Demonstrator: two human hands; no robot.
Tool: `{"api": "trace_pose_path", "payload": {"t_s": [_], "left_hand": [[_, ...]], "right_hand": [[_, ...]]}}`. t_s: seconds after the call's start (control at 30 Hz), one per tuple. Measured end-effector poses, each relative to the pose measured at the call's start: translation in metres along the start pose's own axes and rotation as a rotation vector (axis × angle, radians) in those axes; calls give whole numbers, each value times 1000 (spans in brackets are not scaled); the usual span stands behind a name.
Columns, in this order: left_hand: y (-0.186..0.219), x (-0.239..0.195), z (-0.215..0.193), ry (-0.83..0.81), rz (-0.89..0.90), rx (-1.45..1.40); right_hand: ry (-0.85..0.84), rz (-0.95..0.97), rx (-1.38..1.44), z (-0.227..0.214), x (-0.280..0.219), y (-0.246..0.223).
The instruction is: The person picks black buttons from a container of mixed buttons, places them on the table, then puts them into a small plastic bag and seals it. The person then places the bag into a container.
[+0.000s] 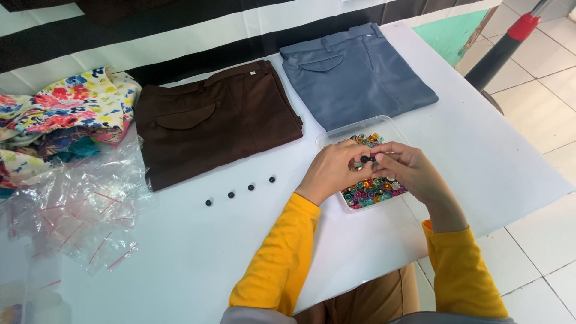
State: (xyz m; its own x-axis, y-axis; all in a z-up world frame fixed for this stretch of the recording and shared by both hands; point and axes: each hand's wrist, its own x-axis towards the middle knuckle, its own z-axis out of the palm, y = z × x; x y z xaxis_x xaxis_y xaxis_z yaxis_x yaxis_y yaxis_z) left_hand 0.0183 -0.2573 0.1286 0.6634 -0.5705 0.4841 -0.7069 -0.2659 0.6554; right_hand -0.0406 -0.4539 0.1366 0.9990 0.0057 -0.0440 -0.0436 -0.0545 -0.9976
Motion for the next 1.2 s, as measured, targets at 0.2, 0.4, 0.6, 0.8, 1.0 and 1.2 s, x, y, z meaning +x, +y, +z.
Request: {"api": "trace_pose_path", "payload": {"t_s": [0.2, 0.4, 0.6, 0.8, 1.0, 1.2], "left_hand": [[-16, 2, 3, -2, -38, -115], [-3, 2, -14, -12, -48, -188], [12, 2, -32, -43, -87, -166], [17, -14, -50, 7, -101, -88], [-28, -81, -99, -7, -366, 12], [-42, -162, -129, -120, -544, 28]], "right_hand": [[141, -138, -431, 21, -10, -34], [165, -143, -368, 25, -12, -27], [270, -250, -573, 33, -17, -39], [260, -275, -477, 47, -12, -29], [87, -346, -345, 119, -15, -29], [-126, -410, -641, 182, 9, 20]]}}
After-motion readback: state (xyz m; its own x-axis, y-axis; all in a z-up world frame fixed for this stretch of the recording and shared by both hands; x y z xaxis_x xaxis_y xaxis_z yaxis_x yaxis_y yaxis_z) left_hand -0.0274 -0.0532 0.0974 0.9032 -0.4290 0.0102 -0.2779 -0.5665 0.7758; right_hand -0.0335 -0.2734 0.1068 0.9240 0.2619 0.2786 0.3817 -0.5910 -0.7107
